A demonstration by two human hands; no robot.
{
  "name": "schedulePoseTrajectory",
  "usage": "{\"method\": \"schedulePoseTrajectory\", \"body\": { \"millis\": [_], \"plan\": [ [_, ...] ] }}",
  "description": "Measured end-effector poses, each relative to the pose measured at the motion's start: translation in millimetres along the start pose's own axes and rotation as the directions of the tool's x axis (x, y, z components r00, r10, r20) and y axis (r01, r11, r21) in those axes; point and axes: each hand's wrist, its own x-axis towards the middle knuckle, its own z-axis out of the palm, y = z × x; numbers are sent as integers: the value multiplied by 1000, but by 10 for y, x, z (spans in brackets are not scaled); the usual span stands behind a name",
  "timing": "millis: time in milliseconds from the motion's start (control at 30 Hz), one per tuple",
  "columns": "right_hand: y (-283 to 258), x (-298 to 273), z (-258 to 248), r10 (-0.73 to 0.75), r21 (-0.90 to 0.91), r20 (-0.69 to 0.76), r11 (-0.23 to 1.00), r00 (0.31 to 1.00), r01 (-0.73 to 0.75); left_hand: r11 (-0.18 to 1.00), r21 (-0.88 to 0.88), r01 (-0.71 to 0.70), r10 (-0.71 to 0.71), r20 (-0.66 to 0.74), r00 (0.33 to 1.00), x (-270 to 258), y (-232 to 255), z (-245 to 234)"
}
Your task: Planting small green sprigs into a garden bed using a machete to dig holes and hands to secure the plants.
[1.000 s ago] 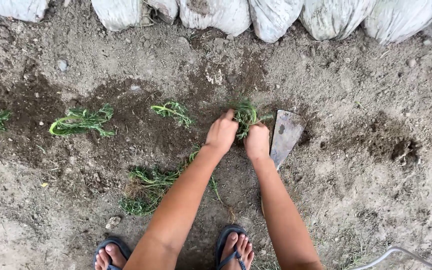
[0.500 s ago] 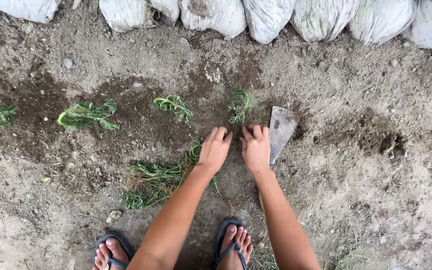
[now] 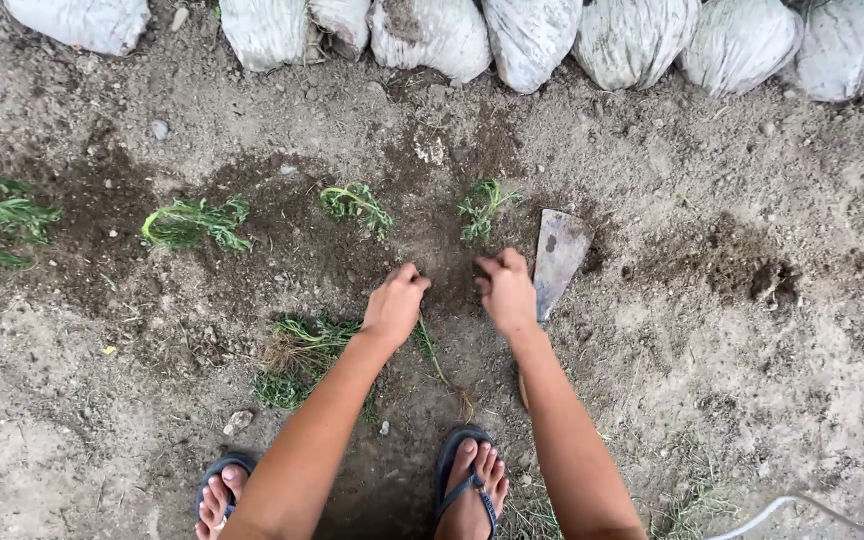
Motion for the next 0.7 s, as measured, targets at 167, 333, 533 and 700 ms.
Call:
{"method": "schedulePoseTrajectory", "body": {
  "millis": [167,333,533,700],
  "plan": [
    [155,20,195,-65,17,-103,998,993,67,998,17,-63,61,109,992,-80,-25,-192],
    [176,68,32,5,193,-165,981,986,28,966,205,-155,128,138,982,-151,123,-305],
    [285,59,-21,-56,260,-167,961,984,98,852,-332,406,-226,466,855,-155,25,-198],
    [-157,-119,-308,-56,-32,-9,998,998,55,998,50,-31,-5,601,799,-155,-127,-60]
  ]
}}
